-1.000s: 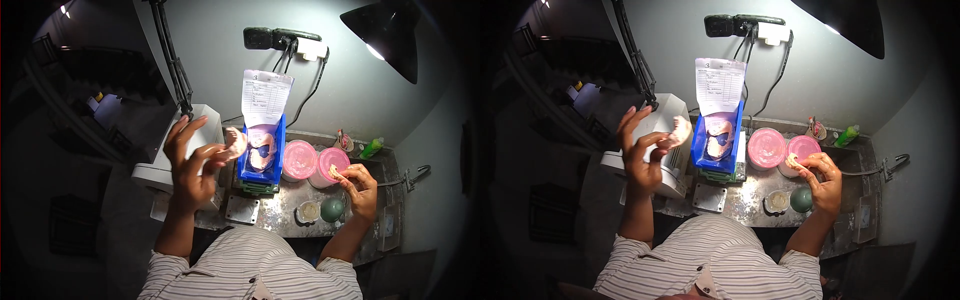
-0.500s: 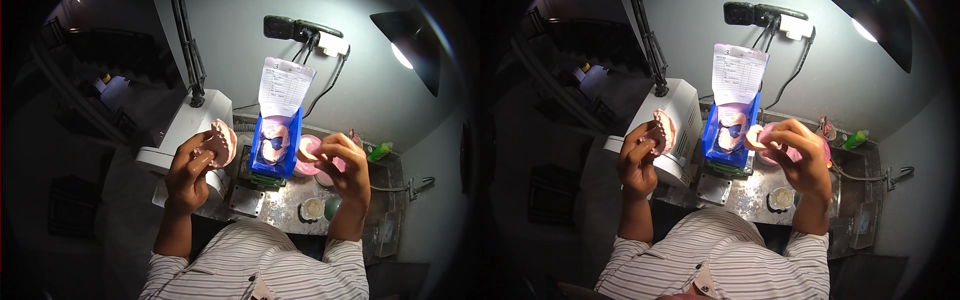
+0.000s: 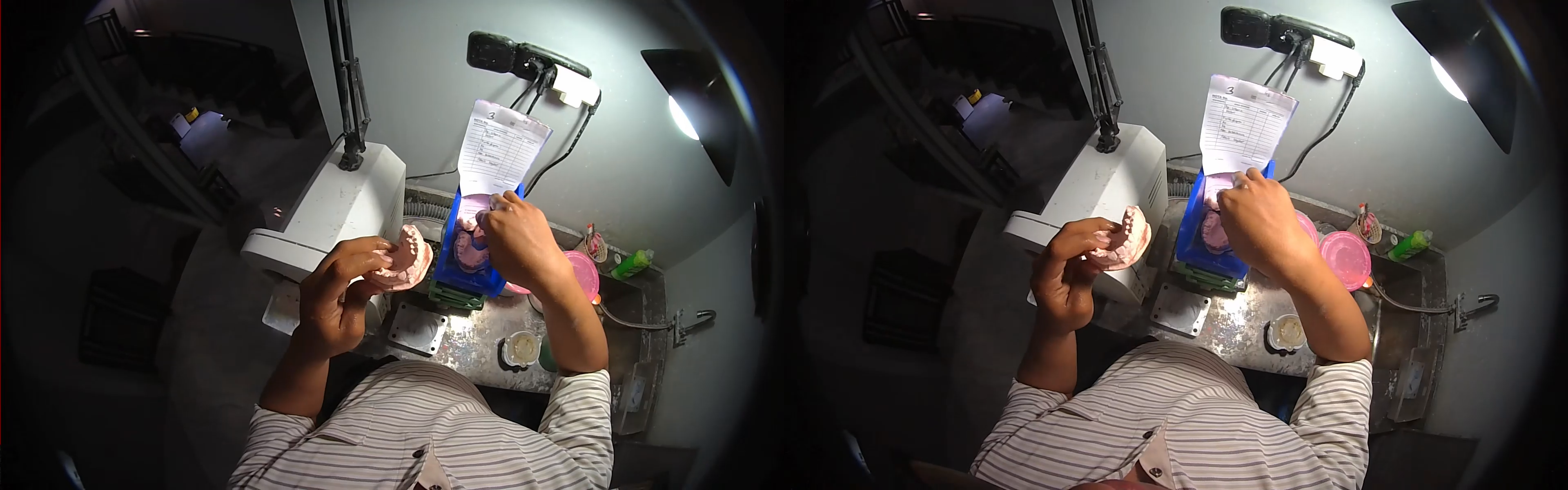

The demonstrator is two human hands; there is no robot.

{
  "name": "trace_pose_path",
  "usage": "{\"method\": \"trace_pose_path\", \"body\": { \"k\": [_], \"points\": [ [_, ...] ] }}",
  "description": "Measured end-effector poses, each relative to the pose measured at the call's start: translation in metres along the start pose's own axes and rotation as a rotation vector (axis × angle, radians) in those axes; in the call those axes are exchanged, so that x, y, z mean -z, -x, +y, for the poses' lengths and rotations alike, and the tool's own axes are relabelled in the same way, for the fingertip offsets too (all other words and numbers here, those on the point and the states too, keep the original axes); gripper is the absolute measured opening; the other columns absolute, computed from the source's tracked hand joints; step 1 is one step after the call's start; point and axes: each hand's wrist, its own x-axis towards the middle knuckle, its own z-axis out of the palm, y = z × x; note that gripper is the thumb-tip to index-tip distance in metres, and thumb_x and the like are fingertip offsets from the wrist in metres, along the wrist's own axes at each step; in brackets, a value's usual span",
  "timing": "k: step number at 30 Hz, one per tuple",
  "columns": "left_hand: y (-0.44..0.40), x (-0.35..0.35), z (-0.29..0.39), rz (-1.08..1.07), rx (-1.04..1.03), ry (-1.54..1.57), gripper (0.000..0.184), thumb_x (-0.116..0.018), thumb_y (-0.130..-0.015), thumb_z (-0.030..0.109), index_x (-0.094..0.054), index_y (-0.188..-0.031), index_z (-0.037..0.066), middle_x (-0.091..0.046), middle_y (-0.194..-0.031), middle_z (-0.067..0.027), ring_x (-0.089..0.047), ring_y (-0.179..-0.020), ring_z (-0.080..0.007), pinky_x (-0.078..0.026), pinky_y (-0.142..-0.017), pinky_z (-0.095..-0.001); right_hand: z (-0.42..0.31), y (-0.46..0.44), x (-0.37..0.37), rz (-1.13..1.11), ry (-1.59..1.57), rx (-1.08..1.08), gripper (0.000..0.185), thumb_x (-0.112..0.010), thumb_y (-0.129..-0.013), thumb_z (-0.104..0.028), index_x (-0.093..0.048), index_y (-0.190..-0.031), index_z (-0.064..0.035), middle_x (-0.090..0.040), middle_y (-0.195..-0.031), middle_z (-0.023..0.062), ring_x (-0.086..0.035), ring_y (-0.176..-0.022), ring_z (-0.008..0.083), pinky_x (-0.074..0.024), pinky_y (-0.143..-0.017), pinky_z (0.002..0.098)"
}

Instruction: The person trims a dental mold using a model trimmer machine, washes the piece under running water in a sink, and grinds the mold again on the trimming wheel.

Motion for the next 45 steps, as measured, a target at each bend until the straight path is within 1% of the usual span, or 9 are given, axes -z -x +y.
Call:
{"method": "trace_pose_path", "body": {
  "k": [2,12,15,19,21,29,36,39,45],
  "points": [
    [0.004,-0.001,-0.002,0.016,0.075,0.171,0.016,-0.06,-0.1,0.01,-0.058,-0.111,-0.001,-0.067,-0.111,-0.0227,-0.067,-0.103,-0.0289,-0.054,-0.09,-0.0371,0.0,0.0,0.003,-0.042,-0.056,-0.033,0.004,-0.065,-0.074,-0.005,-0.067,-0.078,-0.0033,-0.065,-0.087,0.0159,-0.061,-0.092,0.0334,-0.0517,-0.079,0.0427],
    [0.001,-0.002,-0.005,-0.004,0.026,0.095,0.018,-0.062,-0.1,0.014,-0.059,-0.11,0.0,-0.067,-0.11,-0.0232,-0.069,-0.104,-0.0316,-0.055,-0.088,-0.0381,-0.011,0.003,0.017,0.044,-0.065,-0.04,0.008,-0.067,-0.081,-0.007,-0.069,-0.084,0.0006,-0.069,-0.084,0.0156,-0.066,-0.089,0.0344,-0.0554,-0.074,0.0408],
    [-0.004,-0.004,0.0,-0.018,-0.061,-0.1,0.018,-0.062,-0.1,0.018,-0.062,-0.109,0.003,-0.069,-0.111,-0.0233,-0.071,-0.102,-0.0353,-0.058,-0.082,-0.0386,-0.028,0.015,0.044,0.039,-0.833,-0.23,0.029,-0.076,-0.089,-0.015,-0.069,-0.107,0.007,-0.073,-0.088,0.0168,-0.069,-0.07,0.0196,-0.0553,-0.068,0.0294],
    [-0.003,-0.007,0.002,-0.047,-0.084,-0.128,0.018,-0.062,-0.1,0.018,-0.06,-0.111,0.003,-0.068,-0.112,-0.0224,-0.07,-0.104,-0.0358,-0.058,-0.091,-0.0432,-0.047,0.041,0.05,-0.036,-1.476,-0.271,0.036,-0.074,-0.093,-0.012,-0.063,-0.121,0.0082,-0.074,-0.092,0.0124,-0.066,-0.081,0.0086,-0.0526,-0.068,0.0241],
    [-0.002,-0.008,0.002,-0.106,-0.077,-0.017,0.041,-0.072,-0.084,-0.006,-0.056,-0.12,0.005,-0.063,-0.122,-0.0217,-0.066,-0.115,-0.0369,-0.053,-0.103,-0.0486,-0.06,0.045,0.046,0.027,-1.492,-0.287,0.039,-0.074,-0.093,-0.011,-0.061,-0.124,0.0084,-0.074,-0.093,0.0125,-0.066,-0.08,0.0093,-0.0528,-0.068,0.0237],
    [0.0,-0.016,0.007,-0.105,-0.109,0.098,0.051,-0.071,-0.083,-0.011,-0.049,-0.126,0.005,-0.062,-0.121,-0.0232,-0.065,-0.117,-0.0372,-0.046,-0.109,-0.0541,-0.07,0.057,0.044,-0.013,-1.69,-0.309,0.038,-0.062,-0.101,-0.014,-0.057,-0.131,0.008,-0.072,-0.092,0.0079,-0.062,-0.062,0.0059,-0.0473,-0.048,0.0194],
    [0.007,-0.014,0.023,-0.111,-0.094,0.035,0.03,-0.064,-0.095,0.003,-0.045,-0.118,0.005,-0.064,-0.119,-0.0257,-0.068,-0.111,-0.0383,-0.047,-0.108,-0.0537,-0.072,0.065,0.039,-0.027,-1.822,-0.244,0.036,-0.063,-0.101,-0.017,-0.059,-0.126,0.0099,-0.07,-0.089,0.0066,-0.061,-0.06,0.0066,-0.0446,-0.046,0.0192],
    [0.012,-0.015,0.028,-0.065,-0.1,0.109,0.053,-0.07,-0.082,-0.014,-0.05,-0.127,0.003,-0.063,-0.12,-0.0223,-0.066,-0.116,-0.0355,-0.046,-0.11,-0.053,-0.073,0.068,0.041,-0.054,-1.874,-0.241,0.034,-0.064,-0.1,-0.015,-0.061,-0.124,0.0094,-0.07,-0.088,0.0062,-0.06,-0.06,0.0065,-0.0439,-0.046,0.0188],
    [0.032,-0.016,0.036,-0.024,0.005,0.142,0.05,-0.068,-0.084,-0.012,-0.05,-0.128,0.001,-0.064,-0.123,-0.023,-0.065,-0.118,-0.0375,-0.044,-0.111,-0.0538,-0.078,0.072,0.037,-0.104,-1.849,-0.24,0.032,-0.066,-0.099,-0.013,-0.062,-0.121,0.0098,-0.07,-0.088,0.0067,-0.061,-0.06,0.0072,-0.044,-0.047,0.0183]
  ]
}}
